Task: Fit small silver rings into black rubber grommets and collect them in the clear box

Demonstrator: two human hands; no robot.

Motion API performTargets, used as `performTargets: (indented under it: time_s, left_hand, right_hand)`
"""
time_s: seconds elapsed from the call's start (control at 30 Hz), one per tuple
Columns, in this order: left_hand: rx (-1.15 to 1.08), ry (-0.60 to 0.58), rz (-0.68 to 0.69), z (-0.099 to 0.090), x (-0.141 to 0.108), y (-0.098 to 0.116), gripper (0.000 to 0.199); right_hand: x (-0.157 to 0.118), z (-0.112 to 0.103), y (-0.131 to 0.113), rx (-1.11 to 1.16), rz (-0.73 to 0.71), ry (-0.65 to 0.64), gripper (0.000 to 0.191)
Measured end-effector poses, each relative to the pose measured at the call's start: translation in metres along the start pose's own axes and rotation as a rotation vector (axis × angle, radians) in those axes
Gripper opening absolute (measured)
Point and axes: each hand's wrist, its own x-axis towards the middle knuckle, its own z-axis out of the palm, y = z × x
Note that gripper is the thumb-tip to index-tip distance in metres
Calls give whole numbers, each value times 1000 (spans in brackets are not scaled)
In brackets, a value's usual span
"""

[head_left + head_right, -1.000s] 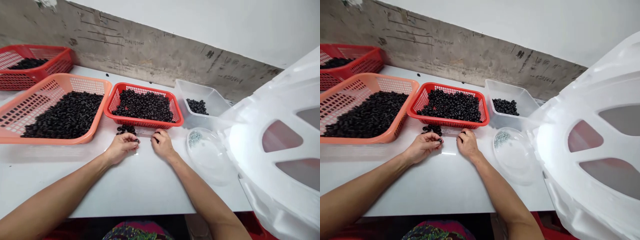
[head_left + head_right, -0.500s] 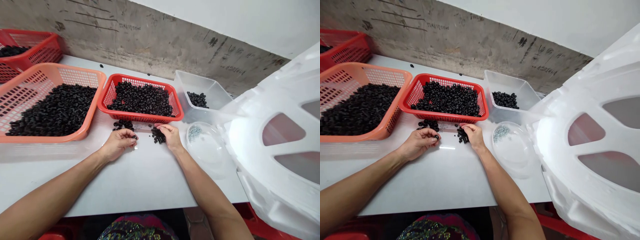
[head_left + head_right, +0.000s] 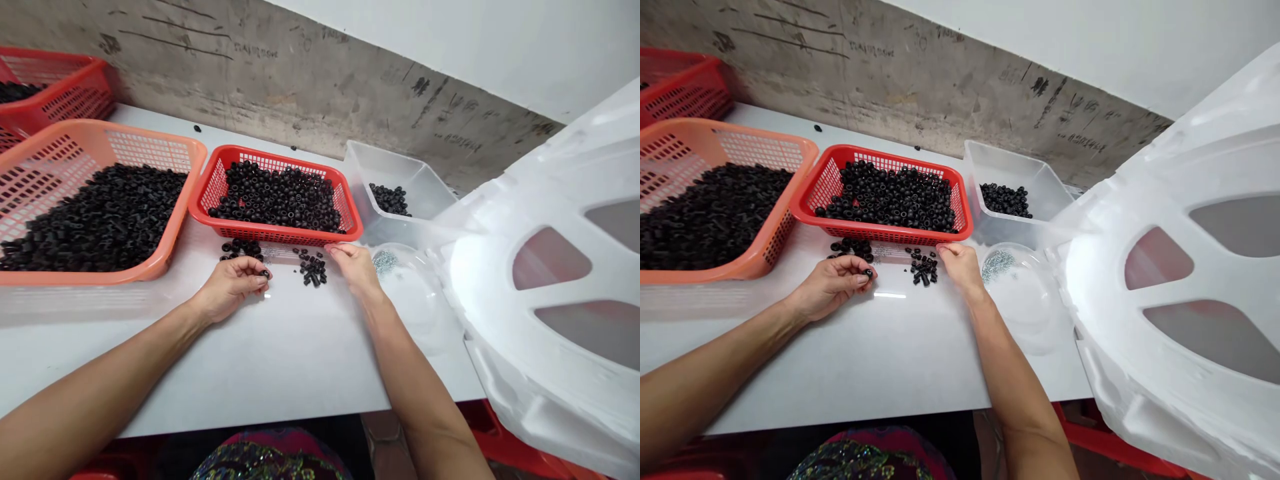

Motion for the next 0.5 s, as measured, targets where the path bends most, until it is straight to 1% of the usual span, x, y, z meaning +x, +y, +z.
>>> performTargets:
  time_s: [0.1, 0.2, 0.33, 0.43, 0.5]
  left_hand:
    - [2, -8, 1, 0, 0, 0, 20]
    - [2, -12, 3, -1, 0, -1, 20]
    - [2, -13, 4, -1, 0, -1, 20]
    - [9, -17, 0, -1, 0, -1, 20]
    - [17, -21, 2, -1, 0, -1, 20]
  right_hand:
    - [-6, -17, -10, -390, -146, -185, 19]
    - [-14, -28, -19, -612, -242, -352, 20]
    - [-20, -30, -23, -748, -298, -491, 17]
    - [-21, -26, -20, -782, -308, -532, 18]
    - [-21, -23, -17, -802, -331, -528, 18]
